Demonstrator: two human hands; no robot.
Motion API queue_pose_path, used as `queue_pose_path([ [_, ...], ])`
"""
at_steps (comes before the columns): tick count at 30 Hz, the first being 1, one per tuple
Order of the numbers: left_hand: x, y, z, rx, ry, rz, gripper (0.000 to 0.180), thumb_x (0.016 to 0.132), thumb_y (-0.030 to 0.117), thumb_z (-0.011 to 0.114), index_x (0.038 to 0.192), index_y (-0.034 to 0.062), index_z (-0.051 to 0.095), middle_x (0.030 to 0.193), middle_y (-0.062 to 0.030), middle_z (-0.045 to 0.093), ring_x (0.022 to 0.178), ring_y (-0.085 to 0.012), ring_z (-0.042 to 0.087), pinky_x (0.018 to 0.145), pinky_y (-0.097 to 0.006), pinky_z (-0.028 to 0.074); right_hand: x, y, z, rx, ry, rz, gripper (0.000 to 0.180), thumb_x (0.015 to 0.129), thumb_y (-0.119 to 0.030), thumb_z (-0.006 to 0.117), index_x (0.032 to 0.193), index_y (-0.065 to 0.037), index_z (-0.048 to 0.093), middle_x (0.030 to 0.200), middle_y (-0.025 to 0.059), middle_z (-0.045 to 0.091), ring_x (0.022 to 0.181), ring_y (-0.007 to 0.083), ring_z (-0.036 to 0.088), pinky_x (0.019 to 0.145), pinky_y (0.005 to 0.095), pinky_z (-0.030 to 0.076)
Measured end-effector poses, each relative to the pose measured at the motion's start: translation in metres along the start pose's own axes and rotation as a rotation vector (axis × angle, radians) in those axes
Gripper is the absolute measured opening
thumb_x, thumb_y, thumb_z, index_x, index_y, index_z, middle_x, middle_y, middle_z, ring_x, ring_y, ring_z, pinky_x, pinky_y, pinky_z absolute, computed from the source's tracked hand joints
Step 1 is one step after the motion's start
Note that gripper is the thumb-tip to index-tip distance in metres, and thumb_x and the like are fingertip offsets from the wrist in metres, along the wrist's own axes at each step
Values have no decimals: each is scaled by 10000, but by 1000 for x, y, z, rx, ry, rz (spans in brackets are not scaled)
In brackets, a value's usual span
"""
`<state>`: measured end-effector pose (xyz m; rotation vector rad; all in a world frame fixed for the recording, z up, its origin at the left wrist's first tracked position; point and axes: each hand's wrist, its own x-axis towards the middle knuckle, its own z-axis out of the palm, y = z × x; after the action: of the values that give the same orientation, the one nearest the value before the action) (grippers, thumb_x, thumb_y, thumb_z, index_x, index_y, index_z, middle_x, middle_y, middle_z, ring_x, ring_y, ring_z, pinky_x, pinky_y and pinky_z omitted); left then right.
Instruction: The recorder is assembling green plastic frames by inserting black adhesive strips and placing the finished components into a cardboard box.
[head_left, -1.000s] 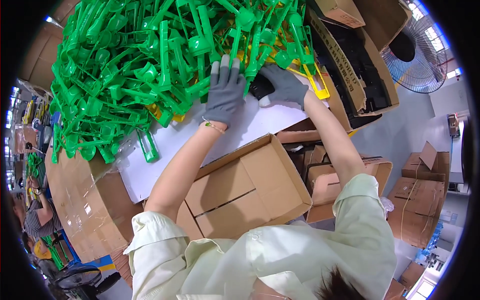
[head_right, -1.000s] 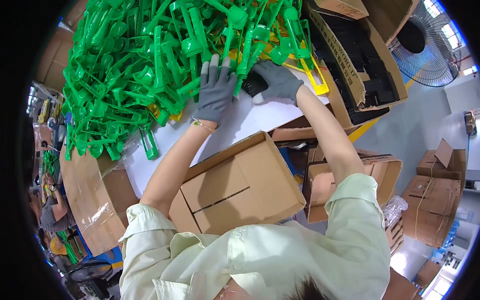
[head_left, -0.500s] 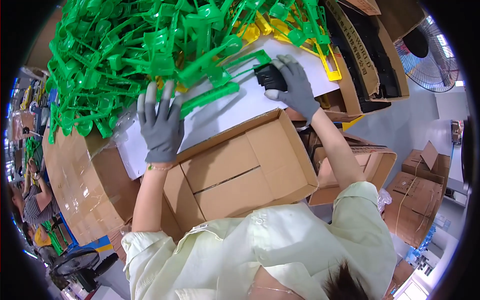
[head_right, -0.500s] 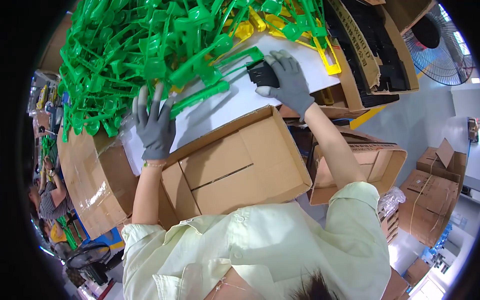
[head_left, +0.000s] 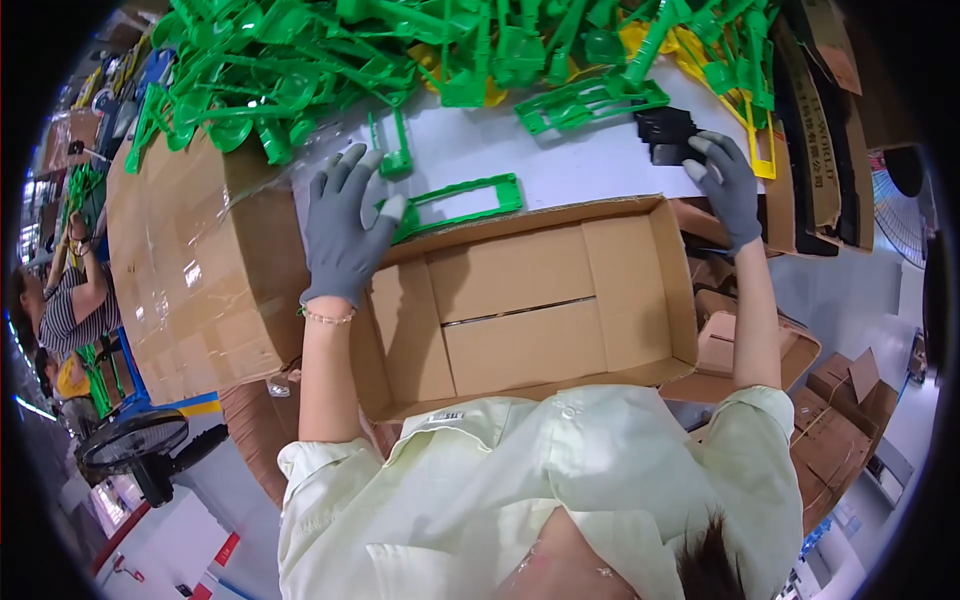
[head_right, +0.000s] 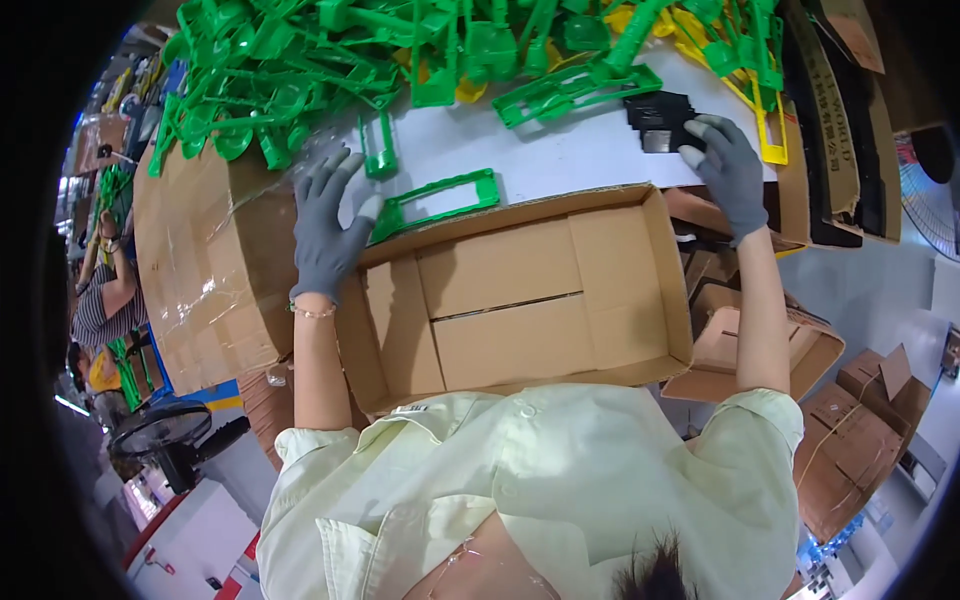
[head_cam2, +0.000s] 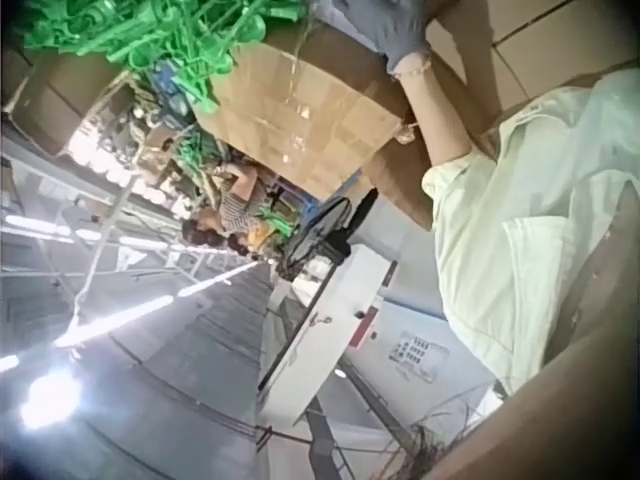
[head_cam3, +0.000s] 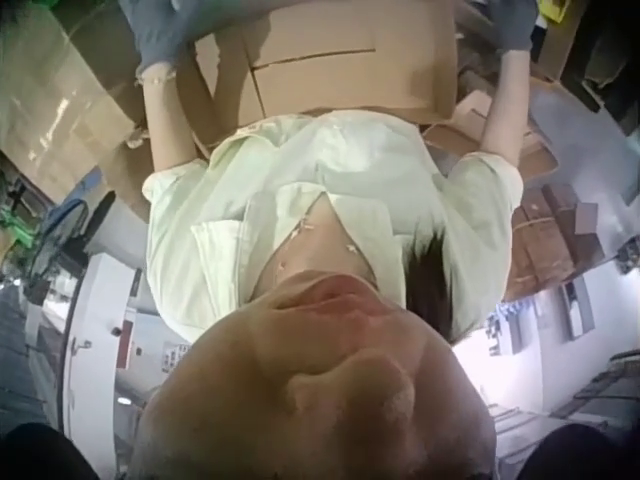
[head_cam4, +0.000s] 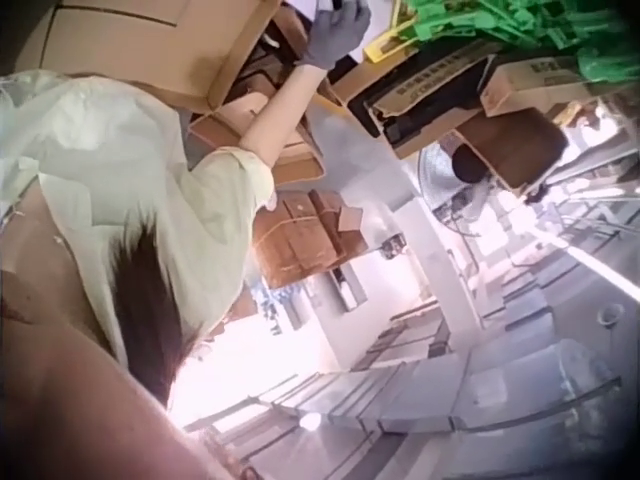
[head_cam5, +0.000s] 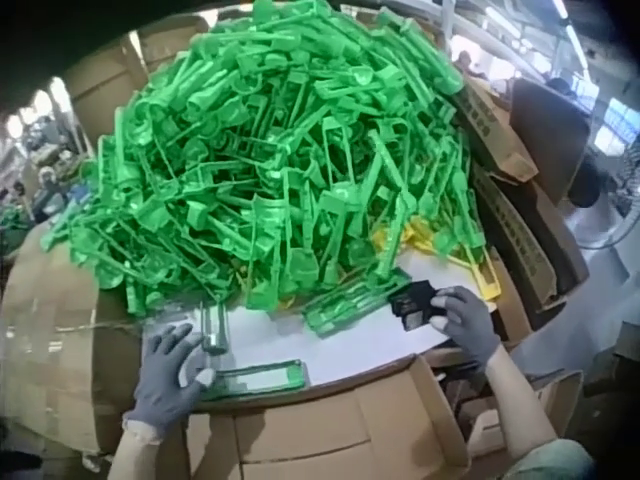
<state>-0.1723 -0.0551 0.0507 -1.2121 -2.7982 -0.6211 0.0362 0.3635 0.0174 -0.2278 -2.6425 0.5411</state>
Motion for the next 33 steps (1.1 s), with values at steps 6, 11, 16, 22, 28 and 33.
queue_pose_path([
  [6,-9,-1,28,-27,83,-74,418,632,250,794,975,116,596,1329,-161,449,1235,-425,340,1018,-485,300,-10,2,4,-40,54,23,324,751,-176,718,1025,-58,590,972,93,552,910,239,574,790,319,469],
  [11,-17,-7,35,-15,52,-105,345,637,254,790,894,100,618,1273,-158,495,1222,-408,354,1003,-472,312,-4,0,0,-75,41,65,355,723,-221,740,1005,-62,593,915,76,551,863,230,573,737,304,476],
  [16,-24,-11,37,-436,106,-210,214,733,86,724,927,52,641,1078,-78,604,977,-212,544,810,-308,454,-11,4,4,-20,91,65,330,714,-226,739,974,-64,616,916,73,563,857,247,576,731,316,480],
  [22,-31,25,16,-1019,154,-487,229,846,27,624,1070,-21,628,919,-58,652,742,-105,605,625,-223,483,-10,11,5,-171,80,-69,353,707,-192,731,1034,-95,639,943,85,581,885,253,578,768,331,472],
  [28,-45,76,9,-1214,58,-517,276,869,104,598,1116,-17,605,989,-103,656,775,-171,645,630,-251,518,0,12,-5,-34,-28,27,340,696,-197,729,1006,-84,645,932,74,591,884,255,577,798,349,459],
  [33,-51,116,13,-1467,-51,-656,305,881,108,555,1128,-69,570,1001,-147,635,831,-212,649,712,-303,546,9,13,-12,-186,-106,-97,234,690,-164,719,875,-66,615,930,54,600,878,238,571,758,355,450],
])
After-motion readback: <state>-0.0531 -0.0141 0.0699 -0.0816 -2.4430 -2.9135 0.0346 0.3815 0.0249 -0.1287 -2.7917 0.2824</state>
